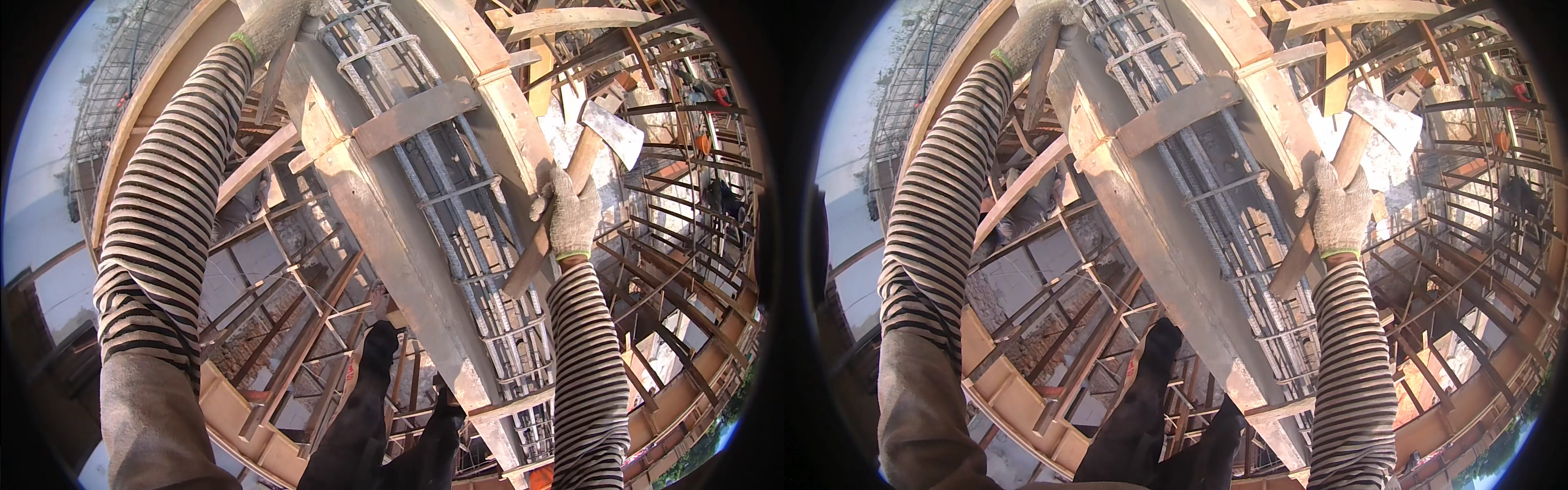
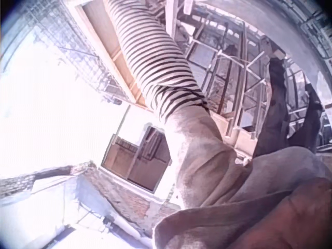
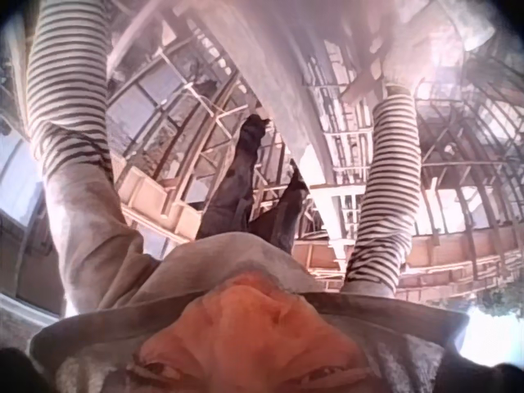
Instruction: The person is positioning wooden support slats over a rebar cage and securing them by hammering nails and tying steel wire with pliers.
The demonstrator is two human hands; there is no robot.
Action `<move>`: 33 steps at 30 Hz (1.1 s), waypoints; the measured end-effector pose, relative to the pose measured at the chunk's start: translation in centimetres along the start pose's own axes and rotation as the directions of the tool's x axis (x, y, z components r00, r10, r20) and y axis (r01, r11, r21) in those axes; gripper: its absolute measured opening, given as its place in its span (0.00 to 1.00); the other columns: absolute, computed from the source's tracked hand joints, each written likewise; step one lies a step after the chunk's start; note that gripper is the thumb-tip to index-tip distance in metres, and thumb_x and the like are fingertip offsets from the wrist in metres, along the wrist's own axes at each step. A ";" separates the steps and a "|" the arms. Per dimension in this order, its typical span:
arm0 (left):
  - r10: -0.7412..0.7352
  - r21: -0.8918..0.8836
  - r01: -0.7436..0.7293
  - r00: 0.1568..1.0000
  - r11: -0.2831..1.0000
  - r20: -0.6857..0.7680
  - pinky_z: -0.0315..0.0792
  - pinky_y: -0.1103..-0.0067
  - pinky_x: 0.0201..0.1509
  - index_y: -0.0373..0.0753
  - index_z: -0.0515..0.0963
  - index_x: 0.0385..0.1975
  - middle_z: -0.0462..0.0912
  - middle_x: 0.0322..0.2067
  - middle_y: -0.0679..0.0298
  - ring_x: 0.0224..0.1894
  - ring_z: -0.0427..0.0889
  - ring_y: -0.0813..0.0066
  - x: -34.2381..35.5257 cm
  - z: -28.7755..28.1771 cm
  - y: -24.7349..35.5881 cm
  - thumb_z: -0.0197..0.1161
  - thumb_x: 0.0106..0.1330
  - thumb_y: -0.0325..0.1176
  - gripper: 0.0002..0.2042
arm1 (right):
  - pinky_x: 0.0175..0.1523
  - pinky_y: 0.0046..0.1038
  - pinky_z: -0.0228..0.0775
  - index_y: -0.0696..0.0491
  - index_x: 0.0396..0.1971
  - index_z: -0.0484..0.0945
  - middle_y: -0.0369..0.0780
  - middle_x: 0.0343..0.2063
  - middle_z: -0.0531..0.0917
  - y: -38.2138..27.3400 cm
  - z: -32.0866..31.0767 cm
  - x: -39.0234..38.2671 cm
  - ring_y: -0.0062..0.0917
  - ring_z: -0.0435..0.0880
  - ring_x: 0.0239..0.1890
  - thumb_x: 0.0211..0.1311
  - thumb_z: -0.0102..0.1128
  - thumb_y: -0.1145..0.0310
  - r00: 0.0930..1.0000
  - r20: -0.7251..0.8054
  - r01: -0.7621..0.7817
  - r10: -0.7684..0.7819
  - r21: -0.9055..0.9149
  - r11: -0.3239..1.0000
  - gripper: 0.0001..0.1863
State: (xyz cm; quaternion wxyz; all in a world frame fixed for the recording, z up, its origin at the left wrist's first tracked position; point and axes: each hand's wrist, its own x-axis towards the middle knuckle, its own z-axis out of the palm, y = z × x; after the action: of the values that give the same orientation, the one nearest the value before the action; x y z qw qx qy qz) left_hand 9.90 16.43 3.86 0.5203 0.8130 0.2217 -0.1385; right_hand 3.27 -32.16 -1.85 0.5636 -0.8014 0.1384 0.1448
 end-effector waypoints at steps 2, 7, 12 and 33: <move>-0.010 -0.130 0.009 1.000 0.991 -0.006 0.76 0.71 0.49 0.43 0.77 0.61 0.87 0.44 0.59 0.45 0.83 0.65 1.0 -0.2 -0.2 0.64 0.67 0.43 0.23 | 0.37 0.29 0.76 0.63 0.47 0.78 0.41 0.29 0.84 0.5 -0.7 0.5 0.24 0.83 0.30 0.70 0.68 0.57 1.000 0.006 0.009 -0.009 -0.038 0.999 0.22; 0.001 -0.181 -0.022 0.993 0.983 -0.114 0.76 0.76 0.38 0.41 0.81 0.54 0.86 0.37 0.62 0.35 0.82 0.71 0.2 -1.7 -0.4 0.63 0.68 0.39 0.17 | 0.36 0.29 0.76 0.63 0.47 0.79 0.42 0.29 0.85 0.3 0.2 0.2 0.24 0.83 0.30 0.69 0.68 0.57 1.000 0.019 0.005 -0.004 -0.030 1.000 0.22; 0.187 0.672 0.080 0.930 0.736 -0.316 0.74 0.64 0.66 0.47 0.72 0.68 0.83 0.56 0.56 0.60 0.82 0.59 -3.6 1.0 -2.5 0.67 0.67 0.50 0.30 | 0.37 0.28 0.76 0.63 0.47 0.79 0.43 0.30 0.85 0.0 -0.4 0.5 0.24 0.84 0.30 0.69 0.69 0.58 0.999 0.029 -0.033 0.034 -0.029 0.999 0.22; 0.095 0.727 -0.104 0.994 0.679 0.052 0.66 0.64 0.76 0.43 0.59 0.78 0.77 0.67 0.46 0.71 0.75 0.53 -0.4 8.1 1.6 0.64 0.70 0.56 0.41 | 0.38 0.30 0.76 0.64 0.46 0.80 0.42 0.28 0.84 -0.6 -0.4 0.0 0.25 0.83 0.31 0.68 0.69 0.58 1.000 -0.019 0.006 -0.007 -0.040 0.999 0.22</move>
State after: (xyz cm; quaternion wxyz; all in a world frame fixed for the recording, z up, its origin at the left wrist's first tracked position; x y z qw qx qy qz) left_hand 10.39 8.44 1.90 0.1625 0.9628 0.1014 -0.1908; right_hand 3.55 -32.34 -1.24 0.5464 -0.8144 0.1385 0.1380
